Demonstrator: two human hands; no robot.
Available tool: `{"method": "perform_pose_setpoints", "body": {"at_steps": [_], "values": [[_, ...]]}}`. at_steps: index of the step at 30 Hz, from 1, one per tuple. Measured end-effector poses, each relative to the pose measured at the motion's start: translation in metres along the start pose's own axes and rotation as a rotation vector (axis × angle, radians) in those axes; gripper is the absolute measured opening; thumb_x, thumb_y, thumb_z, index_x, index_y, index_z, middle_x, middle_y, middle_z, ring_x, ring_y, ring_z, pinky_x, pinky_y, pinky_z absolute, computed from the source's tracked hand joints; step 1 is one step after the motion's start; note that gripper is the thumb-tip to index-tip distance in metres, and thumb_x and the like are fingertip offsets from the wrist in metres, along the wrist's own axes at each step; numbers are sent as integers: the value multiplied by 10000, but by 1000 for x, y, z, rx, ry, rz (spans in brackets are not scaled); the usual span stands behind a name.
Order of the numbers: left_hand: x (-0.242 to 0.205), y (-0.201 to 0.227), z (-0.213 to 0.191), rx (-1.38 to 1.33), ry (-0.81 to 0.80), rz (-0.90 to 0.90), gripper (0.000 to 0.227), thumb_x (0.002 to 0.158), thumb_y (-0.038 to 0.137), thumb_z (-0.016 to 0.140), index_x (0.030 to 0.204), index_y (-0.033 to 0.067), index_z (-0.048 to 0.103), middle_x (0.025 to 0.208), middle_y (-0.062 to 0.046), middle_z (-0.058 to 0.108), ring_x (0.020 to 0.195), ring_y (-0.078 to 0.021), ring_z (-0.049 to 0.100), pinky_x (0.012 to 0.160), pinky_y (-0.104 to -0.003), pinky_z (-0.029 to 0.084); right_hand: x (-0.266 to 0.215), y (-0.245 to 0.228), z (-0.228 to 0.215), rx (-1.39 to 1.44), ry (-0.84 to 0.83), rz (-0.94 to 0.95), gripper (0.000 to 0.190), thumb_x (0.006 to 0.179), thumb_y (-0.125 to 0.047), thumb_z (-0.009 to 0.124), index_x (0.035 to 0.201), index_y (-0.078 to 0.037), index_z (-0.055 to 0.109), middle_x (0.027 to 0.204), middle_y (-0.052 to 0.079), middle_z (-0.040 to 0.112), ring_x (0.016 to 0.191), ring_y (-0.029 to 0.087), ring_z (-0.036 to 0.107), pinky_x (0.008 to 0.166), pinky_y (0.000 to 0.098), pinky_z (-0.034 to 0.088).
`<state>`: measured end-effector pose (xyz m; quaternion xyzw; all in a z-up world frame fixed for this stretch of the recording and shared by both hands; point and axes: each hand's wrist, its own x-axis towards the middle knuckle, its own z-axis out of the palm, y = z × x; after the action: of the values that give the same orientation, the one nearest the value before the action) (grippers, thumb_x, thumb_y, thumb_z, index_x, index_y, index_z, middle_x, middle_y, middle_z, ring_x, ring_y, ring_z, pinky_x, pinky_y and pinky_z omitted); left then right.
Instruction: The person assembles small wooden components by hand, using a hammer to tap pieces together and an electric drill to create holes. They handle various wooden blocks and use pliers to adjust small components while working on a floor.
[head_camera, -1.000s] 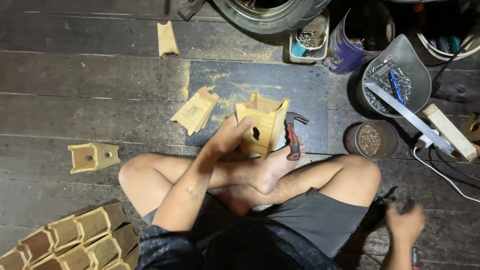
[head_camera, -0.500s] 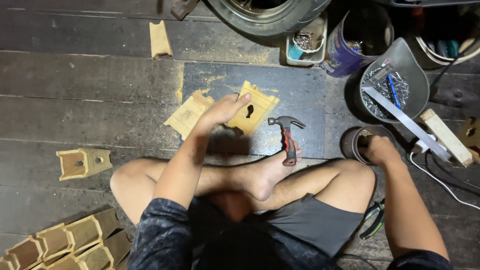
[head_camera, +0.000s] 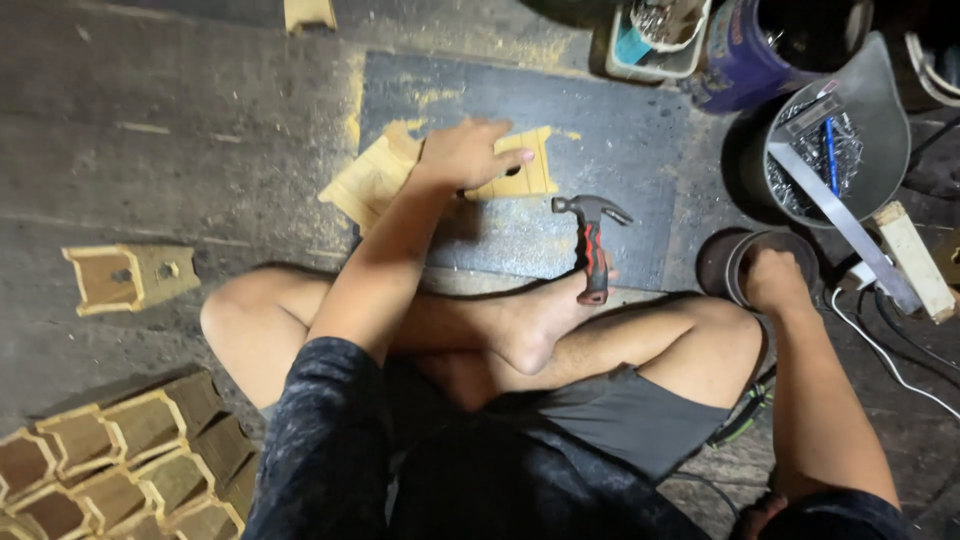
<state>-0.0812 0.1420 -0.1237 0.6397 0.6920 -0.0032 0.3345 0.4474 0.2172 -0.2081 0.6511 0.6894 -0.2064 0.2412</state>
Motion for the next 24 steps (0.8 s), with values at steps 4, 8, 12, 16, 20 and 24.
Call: {"method": "perform_pose_setpoints", "body": {"at_steps": [4, 8, 12, 16, 20, 24], "values": [[-19, -10, 33, 15, 175, 27, 906, 936, 813, 353, 1622, 222, 368, 1629, -190, 412, 1343, -469, 498, 968, -631, 480, 6, 18, 10, -84, 33, -12, 383, 843, -52, 554, 1139, 129, 717, 1151, 464, 686, 1074, 645, 651, 918, 603, 554], [-45, -3, 69, -376, 840, 198, 843, 731, 124, 994, 1440, 30, 549, 1341, -190, 620, 1213, -328, 569, 1013, -425, 568, -14, 23, -7, 163, 335, -208, 426, 827, -160, 694, 1236, -44, 727, 1116, 237, 777, 1051, 468, 703, 952, 508, 525], [-37, -3, 112, -1119, 861, -207, 1077, 668, 192, 914, 1564, 36, 337, 1507, -247, 379, 1197, -297, 508, 968, -339, 578, -33, 33, -9, 365, 461, -266, 370, 899, -126, 669, 1254, -90, 767, 1155, 106, 780, 1123, 292, 717, 1006, 416, 515], [-43, 13, 91, -1298, 673, -295, 1004, 810, 102, 860, 1591, 70, 231, 1665, -198, 282, 1426, -428, 510, 1192, -510, 469, -17, 58, -2, 232, 555, -270, 317, 901, -212, 701, 1159, -33, 742, 1042, 187, 769, 991, 413, 716, 866, 492, 528], [-27, 8, 87, -1434, 599, -344, 1157, 775, 254, 888, 1656, 158, 143, 1772, -146, 156, 1484, -475, 422, 1199, -521, 375, -21, 62, -3, 318, 532, -216, 317, 860, -126, 745, 1157, -17, 724, 1061, 161, 780, 1018, 333, 732, 875, 434, 539], [-25, 10, 58, -1334, 528, -518, 1035, 790, 355, 877, 1619, 138, 296, 1700, -169, 361, 1551, -386, 364, 1241, -546, 329, -26, 57, -2, 211, 487, -103, 417, 745, -176, 800, 1131, -32, 735, 1055, 199, 784, 1039, 420, 727, 839, 485, 540]]}}
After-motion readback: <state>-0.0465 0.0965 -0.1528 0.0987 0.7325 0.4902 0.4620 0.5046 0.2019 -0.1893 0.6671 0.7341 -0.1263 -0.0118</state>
